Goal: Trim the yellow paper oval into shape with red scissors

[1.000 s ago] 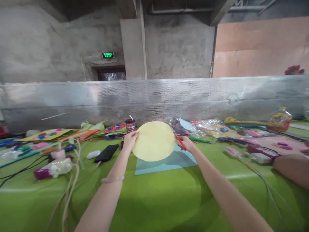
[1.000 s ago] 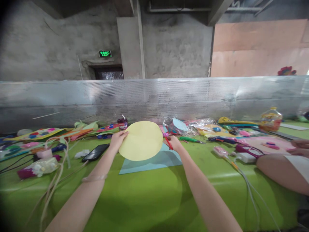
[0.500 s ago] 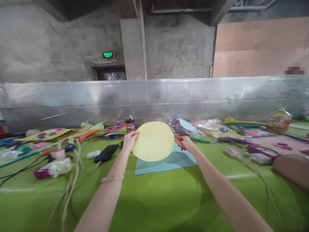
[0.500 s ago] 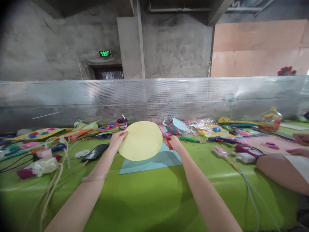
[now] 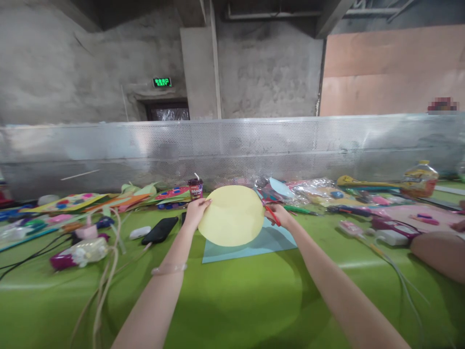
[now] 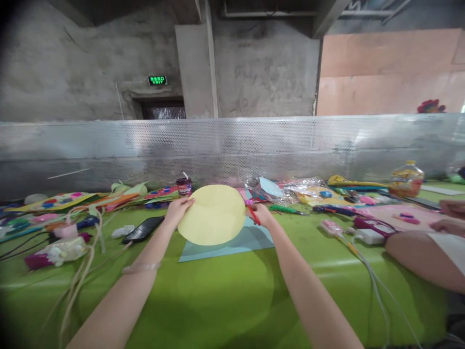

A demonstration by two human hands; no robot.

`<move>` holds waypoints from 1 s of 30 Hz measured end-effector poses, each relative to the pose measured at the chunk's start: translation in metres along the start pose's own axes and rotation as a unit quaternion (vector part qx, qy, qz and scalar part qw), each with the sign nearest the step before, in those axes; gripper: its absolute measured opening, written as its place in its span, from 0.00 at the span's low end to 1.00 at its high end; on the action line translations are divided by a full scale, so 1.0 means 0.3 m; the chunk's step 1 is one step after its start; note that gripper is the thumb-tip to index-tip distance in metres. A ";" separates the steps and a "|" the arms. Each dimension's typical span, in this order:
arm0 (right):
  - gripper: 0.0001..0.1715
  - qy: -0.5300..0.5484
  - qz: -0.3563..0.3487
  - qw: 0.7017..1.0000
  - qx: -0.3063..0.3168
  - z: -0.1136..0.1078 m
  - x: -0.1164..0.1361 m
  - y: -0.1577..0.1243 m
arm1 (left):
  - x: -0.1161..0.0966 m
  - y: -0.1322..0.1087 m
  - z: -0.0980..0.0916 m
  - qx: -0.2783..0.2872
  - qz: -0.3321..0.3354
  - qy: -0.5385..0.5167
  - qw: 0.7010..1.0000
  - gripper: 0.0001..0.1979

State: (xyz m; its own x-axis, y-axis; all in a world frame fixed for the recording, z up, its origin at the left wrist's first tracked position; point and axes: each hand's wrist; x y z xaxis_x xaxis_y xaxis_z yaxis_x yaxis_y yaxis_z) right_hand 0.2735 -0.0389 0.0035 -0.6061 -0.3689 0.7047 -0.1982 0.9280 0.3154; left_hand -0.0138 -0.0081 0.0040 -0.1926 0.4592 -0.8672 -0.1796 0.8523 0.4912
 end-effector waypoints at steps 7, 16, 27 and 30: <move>0.10 -0.005 0.002 1.000 0.010 0.001 0.003 0.000 | 0.007 0.006 0.000 0.004 -0.003 0.000 1.000 0.17; 0.10 -0.017 -0.003 1.000 0.014 0.002 0.006 -0.003 | 0.002 0.000 0.001 0.002 -0.002 0.005 1.000 0.16; 0.09 -0.056 -0.009 0.998 0.002 -0.005 -0.011 0.001 | 0.011 0.007 -0.002 0.005 0.005 0.004 1.000 0.16; 0.10 -0.063 -0.006 0.998 0.001 -0.010 -0.014 0.000 | 0.014 0.009 -0.003 0.007 0.006 0.006 1.000 0.16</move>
State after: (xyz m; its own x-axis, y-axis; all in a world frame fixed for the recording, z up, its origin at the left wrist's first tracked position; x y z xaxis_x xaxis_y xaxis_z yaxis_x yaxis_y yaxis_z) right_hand 0.2783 -0.0376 0.0024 -0.6950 -0.3708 0.6160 -0.2080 0.9238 0.3214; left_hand -0.0159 -0.0042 0.0016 -0.2054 0.4671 -0.8600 -0.1641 0.8499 0.5008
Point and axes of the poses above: each hand's wrist, its own y-axis towards the middle knuckle, its own z-axis out of the palm, x = y × z, and after that the axes turned 10 degrees about -y, right-handed
